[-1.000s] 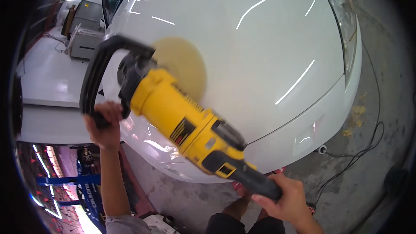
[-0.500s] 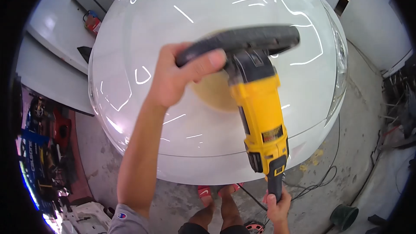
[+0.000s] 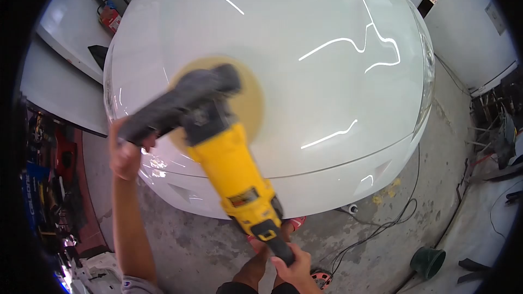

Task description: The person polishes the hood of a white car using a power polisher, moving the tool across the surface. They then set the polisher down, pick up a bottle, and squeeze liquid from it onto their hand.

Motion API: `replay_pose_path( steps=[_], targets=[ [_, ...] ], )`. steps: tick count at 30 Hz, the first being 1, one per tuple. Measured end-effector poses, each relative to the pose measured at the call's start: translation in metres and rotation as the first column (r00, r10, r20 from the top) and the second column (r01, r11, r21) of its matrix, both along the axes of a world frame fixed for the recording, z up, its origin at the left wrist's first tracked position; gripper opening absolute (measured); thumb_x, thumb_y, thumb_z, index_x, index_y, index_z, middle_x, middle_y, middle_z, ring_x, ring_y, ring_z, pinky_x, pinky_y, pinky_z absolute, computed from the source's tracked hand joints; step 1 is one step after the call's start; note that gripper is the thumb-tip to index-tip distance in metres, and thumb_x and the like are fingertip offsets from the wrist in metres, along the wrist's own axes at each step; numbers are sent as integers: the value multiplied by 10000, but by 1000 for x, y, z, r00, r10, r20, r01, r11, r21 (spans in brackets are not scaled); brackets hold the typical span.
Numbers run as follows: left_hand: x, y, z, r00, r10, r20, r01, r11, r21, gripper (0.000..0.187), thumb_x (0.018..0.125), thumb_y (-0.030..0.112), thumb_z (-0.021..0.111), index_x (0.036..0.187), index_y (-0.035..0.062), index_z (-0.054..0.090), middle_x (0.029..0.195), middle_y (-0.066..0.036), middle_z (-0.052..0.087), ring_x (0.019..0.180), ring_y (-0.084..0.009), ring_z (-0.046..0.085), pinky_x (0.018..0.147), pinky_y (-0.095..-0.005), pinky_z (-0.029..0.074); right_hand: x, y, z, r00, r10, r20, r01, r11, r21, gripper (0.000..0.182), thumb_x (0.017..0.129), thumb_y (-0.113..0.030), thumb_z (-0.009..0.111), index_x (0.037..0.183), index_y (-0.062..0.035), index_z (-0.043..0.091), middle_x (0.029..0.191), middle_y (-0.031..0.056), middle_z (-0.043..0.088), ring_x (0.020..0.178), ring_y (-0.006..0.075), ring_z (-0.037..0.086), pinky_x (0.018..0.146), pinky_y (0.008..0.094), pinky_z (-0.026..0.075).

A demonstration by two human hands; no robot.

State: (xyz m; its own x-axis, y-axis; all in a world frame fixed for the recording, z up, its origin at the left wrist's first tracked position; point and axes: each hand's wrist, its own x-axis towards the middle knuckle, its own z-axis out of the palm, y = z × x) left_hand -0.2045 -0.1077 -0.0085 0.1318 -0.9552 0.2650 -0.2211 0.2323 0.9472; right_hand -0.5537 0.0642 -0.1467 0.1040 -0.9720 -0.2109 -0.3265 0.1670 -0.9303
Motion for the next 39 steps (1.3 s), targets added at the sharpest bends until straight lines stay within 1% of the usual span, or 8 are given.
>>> replay_pose_path(
  steps=[7, 18, 23, 29, 31, 33, 35, 39],
  targets=[
    [102, -15, 14, 995, -99, 8, 99, 979, -180, 522, 920, 499, 408, 679, 39, 462, 616, -57, 412, 613, -190, 423, 700, -315, 355, 81, -35, 20, 979, 101, 175, -93, 994, -51, 387, 764, -295, 757, 949, 14, 615, 613, 84, 616, 539, 176, 624, 525, 277, 485],
    [114, -97, 58, 970, -235, -57, 231, 971, -68, 491, 977, 434, 349, 638, 85, 418, 575, -34, 358, 593, -166, 380, 691, -313, 343, 99, -77, 59, 973, 89, 213, -85, 996, -26, 437, 839, -389, 680, 948, 24, 588, 541, 100, 585, 439, 210, 596, 432, 297, 449],
    [100, -140, 70, 967, -228, -116, 220, 972, -77, 510, 960, 461, 403, 613, 89, 436, 577, -35, 366, 586, -174, 395, 701, -318, 355, 80, -106, 88, 912, 118, 393, -115, 993, -30, 472, 896, -352, 614, 1184, 4, 500, 571, 108, 586, 462, 215, 600, 447, 302, 441],
    [35, -176, 81, 914, 398, 80, -340, 858, -384, 464, 885, 427, 607, 1008, -21, 613, 911, -106, 595, 874, -209, 572, 891, -324, 425, 72, -113, 95, 787, 54, 614, -70, 998, 1, 490, 914, -250, 604, 1296, 2, 430, 633, 53, 595, 471, 90, 544, 484, 226, 412],
    [-49, -143, 60, 629, 738, 245, -649, 671, -359, 613, 851, 413, 663, 1187, -76, 509, 1028, -138, 590, 958, -211, 587, 925, -319, 419, 66, -116, 106, 796, 37, 604, -55, 998, 11, 486, 911, -229, 607, 1300, 2, 428, 634, 42, 593, 476, 72, 525, 486, 216, 404],
    [-99, -114, 32, 725, 685, 68, -667, 723, -179, 709, 833, 396, 691, 1259, -97, 412, 1096, -159, 575, 1000, -227, 593, 885, -337, 461, 64, -120, 111, 807, 23, 591, -42, 999, 19, 484, 908, -208, 609, 1304, 2, 426, 635, 30, 591, 482, 53, 506, 489, 205, 397],
    [-129, -91, 23, 939, 299, -169, -301, 953, 13, 801, 863, 501, 579, 1365, -55, 294, 1195, -206, 527, 1039, -277, 594, 864, -342, 509, 61, -124, 109, 787, 15, 617, -31, 999, 15, 495, 906, -206, 613, 1311, -1, 418, 638, 34, 592, 478, 55, 496, 490, 202, 395],
    [-96, -100, 20, 791, -174, -587, 389, 883, 262, 751, 901, 504, 468, 1391, -29, 271, 1296, -252, 453, 1150, -369, 524, 962, -473, 457, 61, -138, 112, 773, 72, 631, -103, 995, 13, 509, 902, -197, 616, 1321, 0, 403, 643, 48, 595, 487, 60, 517, 495, 204, 402]
  ],
)
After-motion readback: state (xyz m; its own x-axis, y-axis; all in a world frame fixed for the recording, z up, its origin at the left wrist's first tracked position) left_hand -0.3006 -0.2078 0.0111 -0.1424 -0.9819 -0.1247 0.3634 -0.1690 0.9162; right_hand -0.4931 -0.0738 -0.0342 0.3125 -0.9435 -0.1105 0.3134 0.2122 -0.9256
